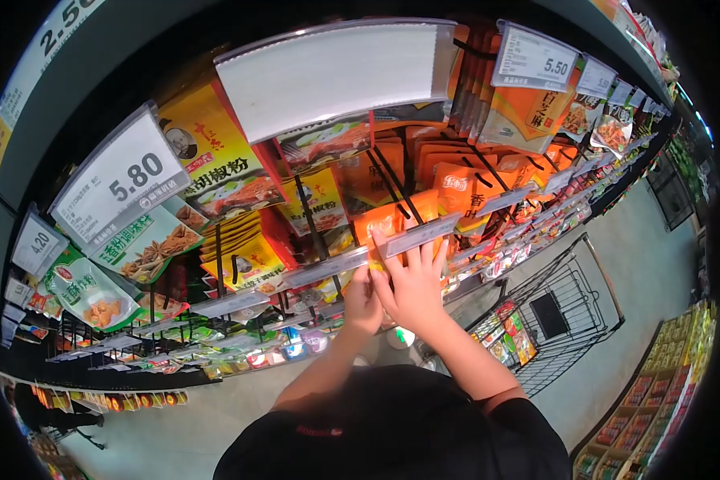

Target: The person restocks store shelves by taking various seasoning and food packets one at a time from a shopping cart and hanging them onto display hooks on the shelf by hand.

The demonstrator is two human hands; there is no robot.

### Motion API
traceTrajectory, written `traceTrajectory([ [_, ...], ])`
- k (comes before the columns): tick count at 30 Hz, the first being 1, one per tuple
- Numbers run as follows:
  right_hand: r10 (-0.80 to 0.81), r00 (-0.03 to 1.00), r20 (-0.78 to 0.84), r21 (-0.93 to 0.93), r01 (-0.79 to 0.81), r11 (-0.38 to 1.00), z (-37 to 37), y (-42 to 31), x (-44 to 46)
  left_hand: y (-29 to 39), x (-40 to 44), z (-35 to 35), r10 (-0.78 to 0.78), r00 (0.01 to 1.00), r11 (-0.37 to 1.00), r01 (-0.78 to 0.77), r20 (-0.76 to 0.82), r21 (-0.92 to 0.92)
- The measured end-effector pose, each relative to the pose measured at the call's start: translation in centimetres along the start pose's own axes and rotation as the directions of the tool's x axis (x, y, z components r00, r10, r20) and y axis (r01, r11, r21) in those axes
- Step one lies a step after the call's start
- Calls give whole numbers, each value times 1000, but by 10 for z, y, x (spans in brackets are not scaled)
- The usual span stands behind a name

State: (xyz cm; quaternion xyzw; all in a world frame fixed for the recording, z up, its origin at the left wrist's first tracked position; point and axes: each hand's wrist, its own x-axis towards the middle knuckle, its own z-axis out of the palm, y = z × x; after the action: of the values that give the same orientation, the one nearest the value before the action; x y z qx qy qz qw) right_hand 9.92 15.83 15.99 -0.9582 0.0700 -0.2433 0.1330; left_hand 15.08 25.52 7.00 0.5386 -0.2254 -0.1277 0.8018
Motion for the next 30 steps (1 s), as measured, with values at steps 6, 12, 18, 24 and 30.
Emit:
traceTrajectory([
  [6, 27, 998, 60, -88, -22, 996, 26, 14, 11, 10, -5, 6, 261, 965, 965, -260, -5, 32],
  [12, -62, 997, 39, 329, 45, 943, 41, 38, -40, -2, -42, 11, 312, 945, 900, -258, -104, 351],
  [18, -106, 991, -78, 295, 124, 947, 58, 123, -158, -39, -74, 18, -74, 981, 963, 23, 182, 268],
  [24, 512, 825, 241, 185, -557, 810, 88, 178, -289, -93, -78, 70, -553, 668, 726, 93, 498, 681],
  [30, 911, 363, 196, 292, -908, 299, 135, 208, -425, -185, -99, 115, -578, 164, 696, -412, 800, 588],
])
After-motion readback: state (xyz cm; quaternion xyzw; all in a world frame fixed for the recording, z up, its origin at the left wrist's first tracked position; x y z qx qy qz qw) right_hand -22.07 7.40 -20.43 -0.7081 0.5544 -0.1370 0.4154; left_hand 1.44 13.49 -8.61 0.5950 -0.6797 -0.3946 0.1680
